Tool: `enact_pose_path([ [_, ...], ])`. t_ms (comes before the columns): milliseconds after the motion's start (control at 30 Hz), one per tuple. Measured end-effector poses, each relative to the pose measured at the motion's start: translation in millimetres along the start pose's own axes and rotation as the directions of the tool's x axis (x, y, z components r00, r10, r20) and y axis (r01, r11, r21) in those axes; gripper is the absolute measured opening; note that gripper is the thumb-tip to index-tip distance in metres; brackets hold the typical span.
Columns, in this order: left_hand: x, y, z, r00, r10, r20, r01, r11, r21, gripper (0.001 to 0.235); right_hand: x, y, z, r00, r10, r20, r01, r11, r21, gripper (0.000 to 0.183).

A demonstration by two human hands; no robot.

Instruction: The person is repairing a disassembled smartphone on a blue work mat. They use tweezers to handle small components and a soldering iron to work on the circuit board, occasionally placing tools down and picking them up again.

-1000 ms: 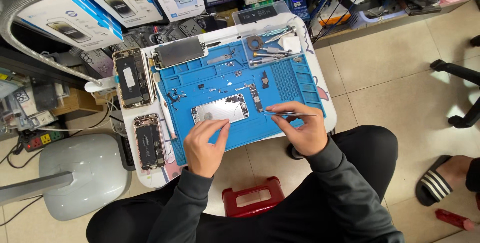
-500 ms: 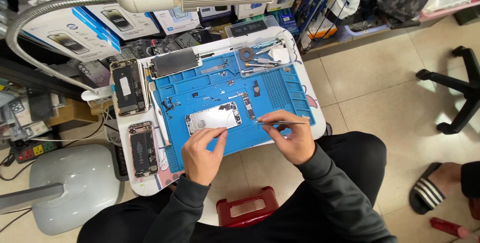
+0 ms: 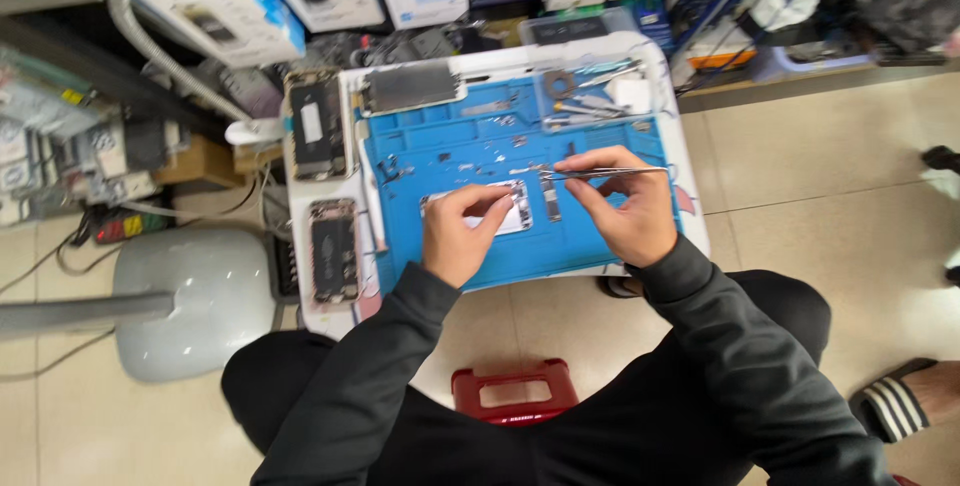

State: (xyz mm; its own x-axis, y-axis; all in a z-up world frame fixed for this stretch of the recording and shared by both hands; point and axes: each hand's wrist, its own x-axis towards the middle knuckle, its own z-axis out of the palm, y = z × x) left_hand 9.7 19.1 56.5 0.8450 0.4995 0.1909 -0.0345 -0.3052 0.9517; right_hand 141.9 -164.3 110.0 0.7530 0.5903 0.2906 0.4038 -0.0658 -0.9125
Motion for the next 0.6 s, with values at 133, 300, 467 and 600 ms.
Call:
enact_pose_path([
  [133,-2,12,-1,0.997,-0.070,-0.021,0.067,0.990,-0.121,0.012,-11,-4,20,0.997,0.070,0.010,-0.071,0.992,0.100,0.011],
  [300,-4,25,-9,0.999,0.025,-0.026,-0.028,0.991,-0.134,0.011,-14,-12,26,0.994,-0.112,0.016,0.109,0.989,0.097,0.011],
  [467,-2,26,-13,0.998,0.057,-0.014,-0.058,0.987,-0.150,0.012,-12,-14,28,0.980,-0.198,0.015,0.198,0.980,-0.013,0.012],
  [600,0,18,-9,0.994,0.112,-0.017,-0.113,0.989,-0.094,0.013,-11,-21,28,0.977,-0.211,0.032,0.213,0.976,-0.040,0.012],
])
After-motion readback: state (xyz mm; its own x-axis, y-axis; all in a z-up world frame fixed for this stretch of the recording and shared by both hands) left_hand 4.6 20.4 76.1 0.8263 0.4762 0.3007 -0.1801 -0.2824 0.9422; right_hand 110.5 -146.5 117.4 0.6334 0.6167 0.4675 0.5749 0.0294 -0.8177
